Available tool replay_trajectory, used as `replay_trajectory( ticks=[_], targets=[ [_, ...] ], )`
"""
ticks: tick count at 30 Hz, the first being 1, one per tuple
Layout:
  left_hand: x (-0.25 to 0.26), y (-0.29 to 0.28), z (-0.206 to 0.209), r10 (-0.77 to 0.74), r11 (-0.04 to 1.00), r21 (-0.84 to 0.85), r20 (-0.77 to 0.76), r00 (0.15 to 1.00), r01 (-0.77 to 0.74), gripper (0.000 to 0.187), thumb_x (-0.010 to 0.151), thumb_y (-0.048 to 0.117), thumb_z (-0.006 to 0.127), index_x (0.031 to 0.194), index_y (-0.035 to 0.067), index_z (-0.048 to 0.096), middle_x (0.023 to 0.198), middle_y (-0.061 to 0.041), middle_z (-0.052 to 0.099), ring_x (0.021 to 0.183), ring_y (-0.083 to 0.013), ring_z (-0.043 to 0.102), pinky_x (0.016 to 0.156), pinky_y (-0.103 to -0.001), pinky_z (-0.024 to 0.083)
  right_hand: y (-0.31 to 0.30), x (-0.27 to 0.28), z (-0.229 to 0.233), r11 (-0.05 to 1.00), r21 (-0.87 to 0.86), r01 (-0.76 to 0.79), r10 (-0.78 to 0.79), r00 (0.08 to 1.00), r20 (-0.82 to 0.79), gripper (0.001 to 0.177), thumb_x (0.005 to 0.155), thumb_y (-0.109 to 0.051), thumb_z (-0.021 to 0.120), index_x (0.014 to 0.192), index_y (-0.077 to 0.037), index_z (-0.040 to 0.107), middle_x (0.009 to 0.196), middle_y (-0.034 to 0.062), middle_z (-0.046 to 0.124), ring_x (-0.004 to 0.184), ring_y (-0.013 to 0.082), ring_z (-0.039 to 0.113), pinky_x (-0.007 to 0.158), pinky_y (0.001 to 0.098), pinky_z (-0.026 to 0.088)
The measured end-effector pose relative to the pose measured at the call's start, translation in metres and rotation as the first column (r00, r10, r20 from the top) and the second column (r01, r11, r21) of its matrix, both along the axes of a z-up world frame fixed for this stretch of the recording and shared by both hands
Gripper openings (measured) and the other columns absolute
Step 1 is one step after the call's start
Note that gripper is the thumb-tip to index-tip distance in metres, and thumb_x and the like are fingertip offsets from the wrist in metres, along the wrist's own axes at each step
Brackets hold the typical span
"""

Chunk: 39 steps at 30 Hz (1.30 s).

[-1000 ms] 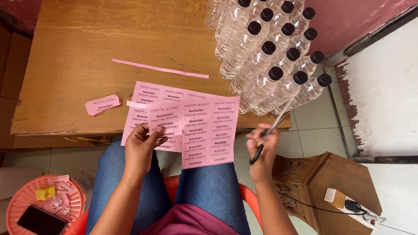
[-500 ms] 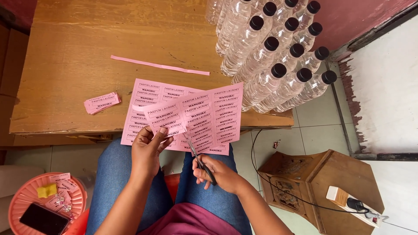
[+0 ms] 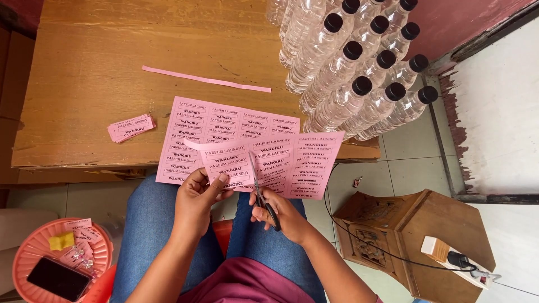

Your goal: The person is using scissors to cut pink paper labels or lanyards from a printed sheet on a desk.

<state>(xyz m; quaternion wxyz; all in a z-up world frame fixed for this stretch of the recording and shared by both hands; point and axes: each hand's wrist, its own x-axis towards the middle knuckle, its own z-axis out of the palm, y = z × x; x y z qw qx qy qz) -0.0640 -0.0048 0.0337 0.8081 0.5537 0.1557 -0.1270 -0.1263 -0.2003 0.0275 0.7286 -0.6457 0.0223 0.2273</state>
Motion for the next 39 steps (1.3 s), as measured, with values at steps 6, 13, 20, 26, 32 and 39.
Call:
replay_trajectory(
  ticks=[6, 13, 20, 26, 32, 39],
  targets=[
    [-0.003, 0.004, -0.01, -0.031, 0.998, 0.061, 0.007, 0.999, 0.03, 0.025, 0.099, 0.013, 0.061, 0.104, -0.01, 0.069, 0.086, -0.018, 0.071, 0.077, -0.0263, 0.074, 0.074, -0.041, 0.065, 0.004, 0.0, -0.006, 0.995, 0.019, 0.099, -0.1, 0.995, 0.031, 0.03, 0.093, -0.026, 0.071, 0.108, -0.002, 0.061, 0.072, 0.0121, 0.065, 0.074, 0.0152, 0.063, 0.052, 0.0236, 0.056],
    [-0.004, 0.007, 0.004, -0.059, 0.992, 0.115, 0.066, 0.996, 0.051, 0.03, 0.102, 0.016, 0.057, 0.102, -0.011, 0.07, 0.082, -0.026, 0.072, 0.077, -0.034, 0.075, 0.074, -0.045, 0.065, 0.005, -0.003, -0.006, 0.988, 0.042, 0.149, -0.151, 0.987, 0.052, 0.028, 0.091, -0.021, 0.072, 0.106, 0.0, 0.062, 0.07, 0.0122, 0.062, 0.071, 0.0169, 0.065, 0.051, 0.0234, 0.057],
    [-0.001, 0.011, 0.004, -0.075, 0.993, 0.101, 0.093, 0.993, 0.066, 0.031, 0.102, 0.016, 0.055, 0.101, -0.012, 0.07, 0.081, -0.025, 0.071, 0.074, -0.0305, 0.074, 0.071, -0.042, 0.065, 0.008, -0.004, -0.012, 0.979, 0.093, 0.179, -0.186, 0.98, 0.074, 0.021, 0.09, -0.014, 0.074, 0.098, 0.002, 0.062, 0.067, 0.0109, 0.06, 0.062, 0.0151, 0.064, 0.047, 0.0226, 0.056],
    [-0.002, 0.011, 0.002, -0.071, 0.995, 0.072, 0.099, 0.993, 0.064, 0.031, 0.102, 0.015, 0.056, 0.098, -0.012, 0.071, 0.08, -0.025, 0.071, 0.073, -0.0301, 0.073, 0.071, -0.043, 0.065, 0.011, -0.004, -0.007, 0.978, 0.097, 0.184, -0.194, 0.976, 0.102, 0.021, 0.091, -0.015, 0.073, 0.096, 0.002, 0.06, 0.061, 0.0107, 0.058, 0.055, 0.0146, 0.062, 0.047, 0.0233, 0.056],
    [-0.001, 0.01, 0.0, -0.065, 0.997, 0.047, 0.1, 0.993, 0.06, 0.03, 0.102, 0.014, 0.055, 0.097, -0.012, 0.07, 0.08, -0.025, 0.07, 0.074, -0.0302, 0.073, 0.071, -0.043, 0.065, 0.012, -0.005, -0.002, 0.977, 0.094, 0.193, -0.203, 0.973, 0.108, 0.021, 0.091, -0.015, 0.074, 0.094, 0.0, 0.06, 0.058, 0.0115, 0.058, 0.051, 0.0143, 0.061, 0.047, 0.0232, 0.054],
    [0.0, 0.011, 0.001, -0.072, 0.997, 0.038, 0.099, 0.993, 0.069, 0.031, 0.102, 0.014, 0.055, 0.095, -0.012, 0.07, 0.079, -0.023, 0.069, 0.072, -0.0281, 0.072, 0.07, -0.043, 0.065, 0.014, -0.005, 0.007, 0.977, 0.07, 0.199, -0.206, 0.972, 0.112, 0.021, 0.09, -0.014, 0.075, 0.094, -0.001, 0.059, 0.057, 0.0113, 0.058, 0.049, 0.0131, 0.059, 0.049, 0.023, 0.053]
  ],
)
